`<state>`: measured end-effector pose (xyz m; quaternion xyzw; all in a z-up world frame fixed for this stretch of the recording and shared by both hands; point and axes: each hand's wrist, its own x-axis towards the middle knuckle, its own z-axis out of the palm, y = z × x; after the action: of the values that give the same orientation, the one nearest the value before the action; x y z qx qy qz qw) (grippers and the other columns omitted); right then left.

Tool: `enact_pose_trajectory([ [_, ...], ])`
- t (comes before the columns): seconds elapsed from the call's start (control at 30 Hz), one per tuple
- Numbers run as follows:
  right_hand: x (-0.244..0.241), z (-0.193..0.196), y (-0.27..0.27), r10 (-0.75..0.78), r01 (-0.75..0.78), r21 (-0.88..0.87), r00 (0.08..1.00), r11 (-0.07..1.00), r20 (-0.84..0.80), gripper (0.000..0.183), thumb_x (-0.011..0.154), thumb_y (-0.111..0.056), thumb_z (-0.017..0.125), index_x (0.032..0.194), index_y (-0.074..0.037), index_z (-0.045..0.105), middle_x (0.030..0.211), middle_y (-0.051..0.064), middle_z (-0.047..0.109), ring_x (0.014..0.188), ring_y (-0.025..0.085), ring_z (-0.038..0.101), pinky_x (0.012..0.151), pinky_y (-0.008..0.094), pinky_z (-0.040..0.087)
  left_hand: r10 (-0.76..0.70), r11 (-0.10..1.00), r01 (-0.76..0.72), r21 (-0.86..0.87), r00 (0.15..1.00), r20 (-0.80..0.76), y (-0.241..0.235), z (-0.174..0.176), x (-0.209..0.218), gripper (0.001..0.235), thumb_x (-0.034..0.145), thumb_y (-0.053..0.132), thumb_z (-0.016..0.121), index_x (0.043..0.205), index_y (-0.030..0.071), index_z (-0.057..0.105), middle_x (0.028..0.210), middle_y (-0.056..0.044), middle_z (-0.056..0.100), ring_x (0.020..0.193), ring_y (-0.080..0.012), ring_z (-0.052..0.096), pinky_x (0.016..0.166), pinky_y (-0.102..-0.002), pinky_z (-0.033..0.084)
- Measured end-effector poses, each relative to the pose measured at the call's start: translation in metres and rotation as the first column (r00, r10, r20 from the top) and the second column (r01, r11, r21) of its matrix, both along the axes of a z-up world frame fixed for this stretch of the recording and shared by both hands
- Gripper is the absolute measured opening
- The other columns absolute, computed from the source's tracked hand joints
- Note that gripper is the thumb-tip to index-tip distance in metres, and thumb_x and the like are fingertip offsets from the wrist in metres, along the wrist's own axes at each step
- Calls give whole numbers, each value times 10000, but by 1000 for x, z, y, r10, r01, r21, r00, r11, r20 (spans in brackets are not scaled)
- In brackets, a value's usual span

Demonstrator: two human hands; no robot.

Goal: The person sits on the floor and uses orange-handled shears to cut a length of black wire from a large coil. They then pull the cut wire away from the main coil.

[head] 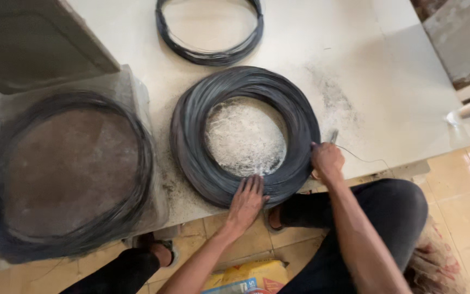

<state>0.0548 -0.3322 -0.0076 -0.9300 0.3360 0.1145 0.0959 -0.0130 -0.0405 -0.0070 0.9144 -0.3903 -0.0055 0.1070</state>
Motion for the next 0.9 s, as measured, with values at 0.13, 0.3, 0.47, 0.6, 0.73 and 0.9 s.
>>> enact_pose_trajectory([
  [0.13,15,-34,-32,63,-75,-80,987,994,-144,499,972,-468,513,963,-46,779,906,202,748,942,393,711,711,532,573,51,996,-49,-74,998,33,0,-6,-3,572,991,387,497,1365,-45,510,1333,-244,566,1303,-359,495,1113,-496,352],
  [0.3,0,26,-16,63,-68,-53,993,996,-95,500,985,-446,509,1020,-32,788,957,252,750,991,437,693,795,537,554,40,985,-44,-169,999,-24,7,9,-7,594,995,418,451,1369,-41,506,1353,-265,540,1319,-389,479,1118,-524,347],
  [0.47,-19,104,26,91,-89,22,988,996,-124,558,968,-412,405,1166,18,702,1148,321,674,1084,490,636,875,524,507,21,968,-9,-249,999,45,5,-15,-21,622,935,441,531,1383,11,509,1436,-263,498,1335,-374,472,1116,-511,336],
  [0.6,-25,107,22,136,-139,-26,987,990,-81,499,1011,-455,443,1151,-73,732,1117,315,694,1043,515,645,864,550,510,2,980,21,-196,993,117,5,-12,-26,636,907,382,577,1407,0,480,1416,-198,532,1294,-319,508,1117,-450,362],
  [0.73,-28,104,24,133,-135,-25,989,990,-70,506,1025,-446,401,1159,-103,749,1129,329,697,1040,526,650,859,546,509,76,973,-33,-229,980,182,1,-7,-32,595,883,368,612,1354,13,531,1361,-169,581,1246,-290,554,1079,-458,406],
  [0.9,-33,17,-18,173,-173,27,985,985,-2,543,1033,-455,479,1023,16,748,1005,335,709,976,520,649,798,547,491,97,976,-60,-208,980,175,-3,-9,-31,491,937,312,568,1326,13,563,1346,-182,585,1245,-308,546,1075,-490,405],
])
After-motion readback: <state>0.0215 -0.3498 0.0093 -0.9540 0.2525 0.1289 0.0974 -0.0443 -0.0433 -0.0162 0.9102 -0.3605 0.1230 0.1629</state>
